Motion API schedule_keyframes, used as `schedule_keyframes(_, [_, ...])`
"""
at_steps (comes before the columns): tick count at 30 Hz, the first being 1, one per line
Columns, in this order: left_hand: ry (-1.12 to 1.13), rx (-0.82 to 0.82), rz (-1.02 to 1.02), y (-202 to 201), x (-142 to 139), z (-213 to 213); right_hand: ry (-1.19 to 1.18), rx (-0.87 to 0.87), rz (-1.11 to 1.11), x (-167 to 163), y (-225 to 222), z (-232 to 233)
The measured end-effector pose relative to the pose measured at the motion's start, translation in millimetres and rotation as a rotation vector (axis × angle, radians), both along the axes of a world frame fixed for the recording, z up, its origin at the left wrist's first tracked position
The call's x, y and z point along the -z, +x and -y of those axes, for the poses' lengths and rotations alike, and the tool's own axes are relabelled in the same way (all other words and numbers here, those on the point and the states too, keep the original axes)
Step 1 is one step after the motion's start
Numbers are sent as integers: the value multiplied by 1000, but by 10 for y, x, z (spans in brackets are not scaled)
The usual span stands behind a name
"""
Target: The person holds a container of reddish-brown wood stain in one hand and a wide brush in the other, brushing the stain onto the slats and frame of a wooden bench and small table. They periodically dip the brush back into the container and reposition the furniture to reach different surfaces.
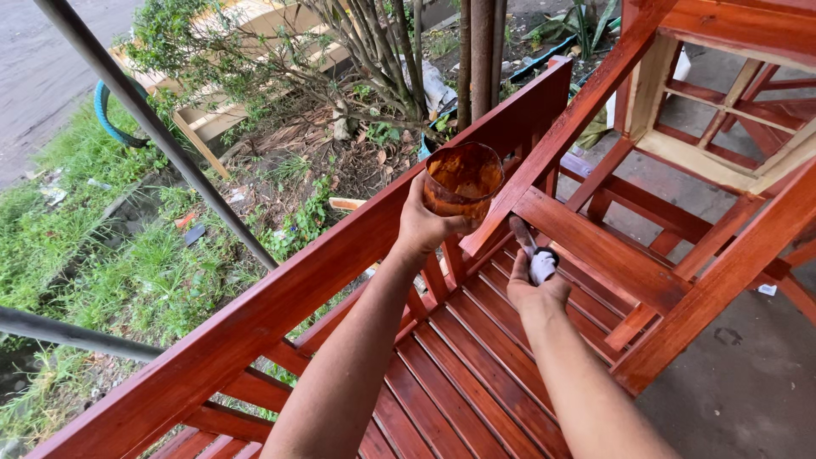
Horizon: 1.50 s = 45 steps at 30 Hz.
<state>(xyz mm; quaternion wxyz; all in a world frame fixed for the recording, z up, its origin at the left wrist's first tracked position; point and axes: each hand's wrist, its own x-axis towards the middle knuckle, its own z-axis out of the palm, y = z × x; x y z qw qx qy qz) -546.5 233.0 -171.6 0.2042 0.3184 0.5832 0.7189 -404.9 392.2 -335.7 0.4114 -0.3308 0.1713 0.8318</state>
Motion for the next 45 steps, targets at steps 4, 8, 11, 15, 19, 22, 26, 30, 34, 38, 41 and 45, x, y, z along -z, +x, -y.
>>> schedule_keyframes(4, [29, 10, 0, -36, 30, -19, 82, -42, -6, 149, -59, 63])
schedule_keyframes(8, [34, -9, -71, -72, 134, -26, 116, -61, 41, 330, -47, 268])
schedule_keyframes(11, [34, -24, -105, -83, 182, -32, 103, -104, 86, 396, 10, 524])
schedule_keyframes(15, [12, -33, -73, -78, 193, 23, 93, -162, 134, 385, 107, 778])
schedule_keyframes(19, [7, -44, -105, -49, 153, 56, 65, -199, 162, 403, 215, 782])
schedule_keyframes(22, [29, -28, -61, -21, 104, 62, 49, -201, 174, 442, 299, 618])
schedule_keyframes(26, [13, -20, -84, -14, 27, 75, 103, -112, 93, 429, 267, 362])
schedule_keyframes(30, [30, 8, -75, -4, -10, 80, 89, -131, 108, 417, 146, 467])
schedule_keyframes(34, [24, 7, -29, -13, 0, 87, 68, -157, 163, 404, 241, 635])
schedule_keyframes(38, [79, 15, -12, -52, 25, 39, 117, -83, 59, 222, 351, 344])
schedule_keyframes(41, [97, 20, -39, -61, 68, -5, 65, -2, -42, 47, 188, 139])
schedule_keyframes(45, [83, -1, -130, -79, 86, -33, 40, 25, 25, -99, -40, 84])
